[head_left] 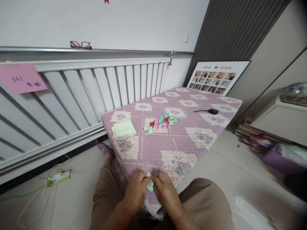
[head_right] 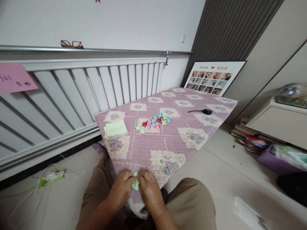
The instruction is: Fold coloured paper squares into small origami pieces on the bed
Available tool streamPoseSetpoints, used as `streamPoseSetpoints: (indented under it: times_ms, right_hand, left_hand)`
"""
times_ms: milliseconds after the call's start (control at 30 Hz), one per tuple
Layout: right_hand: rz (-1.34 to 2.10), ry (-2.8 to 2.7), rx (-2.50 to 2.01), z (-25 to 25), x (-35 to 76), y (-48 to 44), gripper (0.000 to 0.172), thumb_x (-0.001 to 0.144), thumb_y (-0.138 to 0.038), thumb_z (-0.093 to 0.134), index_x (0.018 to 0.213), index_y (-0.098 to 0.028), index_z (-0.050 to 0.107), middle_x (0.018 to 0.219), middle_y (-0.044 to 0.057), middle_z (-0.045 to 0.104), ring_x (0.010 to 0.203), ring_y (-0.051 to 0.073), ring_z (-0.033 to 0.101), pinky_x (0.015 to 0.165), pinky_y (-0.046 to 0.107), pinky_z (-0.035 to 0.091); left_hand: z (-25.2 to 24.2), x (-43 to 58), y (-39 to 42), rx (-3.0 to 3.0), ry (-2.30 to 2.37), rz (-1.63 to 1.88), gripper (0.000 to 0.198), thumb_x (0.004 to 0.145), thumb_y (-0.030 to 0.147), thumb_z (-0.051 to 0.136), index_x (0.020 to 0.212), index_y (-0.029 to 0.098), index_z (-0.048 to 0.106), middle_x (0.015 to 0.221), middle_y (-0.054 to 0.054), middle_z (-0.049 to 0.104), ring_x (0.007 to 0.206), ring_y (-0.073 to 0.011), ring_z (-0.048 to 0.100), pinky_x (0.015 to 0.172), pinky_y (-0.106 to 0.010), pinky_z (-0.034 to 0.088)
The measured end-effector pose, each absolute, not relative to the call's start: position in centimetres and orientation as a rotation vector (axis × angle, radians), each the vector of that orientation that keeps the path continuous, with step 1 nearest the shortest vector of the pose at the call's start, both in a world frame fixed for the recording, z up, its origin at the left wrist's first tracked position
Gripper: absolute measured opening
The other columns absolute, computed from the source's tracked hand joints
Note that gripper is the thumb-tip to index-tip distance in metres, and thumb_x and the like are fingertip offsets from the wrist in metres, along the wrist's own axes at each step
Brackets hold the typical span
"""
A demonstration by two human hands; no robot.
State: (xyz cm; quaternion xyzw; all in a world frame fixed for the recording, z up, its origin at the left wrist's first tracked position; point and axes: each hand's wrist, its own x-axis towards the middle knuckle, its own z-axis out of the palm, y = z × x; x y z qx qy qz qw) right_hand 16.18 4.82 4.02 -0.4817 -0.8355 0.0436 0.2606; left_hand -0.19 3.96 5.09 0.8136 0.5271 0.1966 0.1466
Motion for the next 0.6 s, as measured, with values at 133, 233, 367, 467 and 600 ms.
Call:
streamPoseSetpoints:
  times_ms: [133,233,367,467,600]
  right_hand:
    - [0.123,-2.312,-1.295,4.0,16.4,4.6,0.013,0.088,-0.014,0.053,0.092,-0.019,0.064,0.086,0.004,0.060,0.080,0.020,0.054,0.075,0.033,0.045]
    - [0.143,-2.332,-1.270,4.1,16.6,4.5,0.015,0.087,-0.013,0.054,0.097,-0.019,0.064,0.087,0.003,0.061,0.081,0.020,0.054,0.076,0.032,0.044]
    - [0.165,-2.368,-1.258,4.5,16.8,4.5,0.018,0.088,-0.013,0.053,0.102,-0.020,0.064,0.088,0.003,0.061,0.082,0.019,0.054,0.077,0.030,0.043]
    - [0.152,-2.400,-1.259,4.8,17.0,4.4,0.019,0.088,-0.014,0.054,0.103,-0.020,0.065,0.087,0.004,0.061,0.082,0.019,0.054,0.076,0.030,0.043]
    - [0.132,-2.442,-1.243,4.8,17.2,4.4,0.017,0.088,-0.015,0.055,0.102,-0.019,0.065,0.088,0.004,0.061,0.082,0.019,0.054,0.076,0.030,0.044]
  left_hand:
    - [4.7,-0.3,3.8,2.365,1.519,0.553,0.027,0.088,0.011,0.047,0.102,0.023,0.067,0.099,-0.005,0.061,0.094,-0.0203,0.051,0.084,-0.031,0.042]
    - [4.7,-0.5,3.7,2.383,1.491,0.555,0.027,0.087,0.010,0.049,0.102,0.023,0.067,0.099,-0.004,0.063,0.093,-0.0202,0.052,0.084,-0.032,0.042]
    - [4.7,-0.7,3.4,2.396,1.456,0.606,0.025,0.087,0.009,0.050,0.098,0.022,0.068,0.096,-0.004,0.063,0.091,-0.0194,0.053,0.084,-0.032,0.042]
    - [4.2,-0.8,3.3,2.426,1.439,0.649,0.023,0.086,0.009,0.052,0.096,0.022,0.068,0.094,-0.003,0.064,0.089,-0.0186,0.054,0.082,-0.032,0.043]
    - [3.2,-0.8,3.1,2.458,1.432,0.781,0.018,0.083,0.009,0.057,0.092,0.020,0.069,0.091,-0.003,0.064,0.086,-0.0182,0.054,0.080,-0.032,0.045]
